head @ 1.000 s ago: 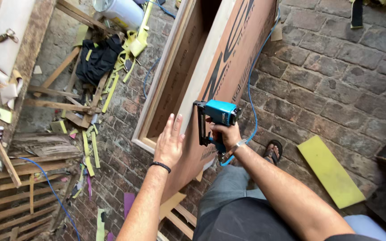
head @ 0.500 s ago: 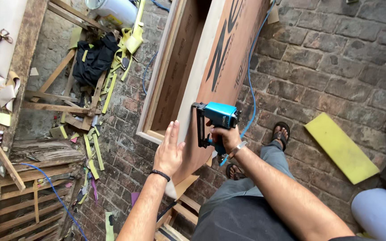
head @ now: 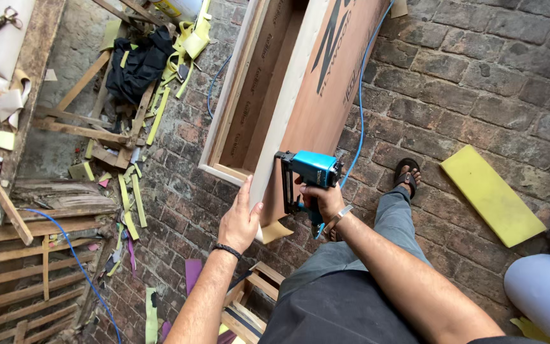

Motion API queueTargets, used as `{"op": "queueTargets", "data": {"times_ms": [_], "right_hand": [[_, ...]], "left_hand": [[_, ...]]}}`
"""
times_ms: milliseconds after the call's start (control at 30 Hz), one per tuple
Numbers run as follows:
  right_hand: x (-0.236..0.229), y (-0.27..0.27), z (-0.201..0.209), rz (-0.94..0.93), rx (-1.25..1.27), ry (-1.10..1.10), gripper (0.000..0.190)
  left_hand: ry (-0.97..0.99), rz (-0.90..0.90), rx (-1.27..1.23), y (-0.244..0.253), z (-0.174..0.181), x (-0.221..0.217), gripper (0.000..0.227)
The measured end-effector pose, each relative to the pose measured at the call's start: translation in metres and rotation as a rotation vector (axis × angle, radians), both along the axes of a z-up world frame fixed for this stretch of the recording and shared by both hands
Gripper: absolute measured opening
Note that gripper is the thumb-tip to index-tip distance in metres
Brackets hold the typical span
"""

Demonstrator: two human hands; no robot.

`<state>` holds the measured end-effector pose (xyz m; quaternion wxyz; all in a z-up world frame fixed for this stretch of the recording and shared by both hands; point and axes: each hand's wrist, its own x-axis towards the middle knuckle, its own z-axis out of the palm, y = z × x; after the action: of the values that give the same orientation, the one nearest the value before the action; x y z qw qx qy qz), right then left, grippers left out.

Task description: The person uses a pneumatic staple gun to attach a piece of light-colored fabric to the edges of a wooden box frame. They pull the fabric taut and drive staples along the sides to secure it in place.

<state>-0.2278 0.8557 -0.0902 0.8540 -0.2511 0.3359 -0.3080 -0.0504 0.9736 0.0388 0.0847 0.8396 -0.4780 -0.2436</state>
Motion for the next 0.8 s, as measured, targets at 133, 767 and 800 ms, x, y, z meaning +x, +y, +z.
{"op": "queueTargets", "data": {"times_ms": [133, 767, 800], "right_hand": [[-0.004, 0.023, -0.002, 0.027, -0.012, 0.028, 0.024], [-0.013, 0.091, -0.016, 0.139, -0.159, 0.018, 0.025], [-0.013, 0.09, -0.016, 0.16, -0.202, 0.033, 0.025]], "left_hand": [[0.037, 0.028, 0.034, 0.02, -0.001, 0.0, 0.066], [0.042, -0.043, 0.097, 0.052, -0.011, 0.011, 0.059], [0.033, -0.044, 0.096, 0.051, -0.01, 0.013, 0.061]]}}
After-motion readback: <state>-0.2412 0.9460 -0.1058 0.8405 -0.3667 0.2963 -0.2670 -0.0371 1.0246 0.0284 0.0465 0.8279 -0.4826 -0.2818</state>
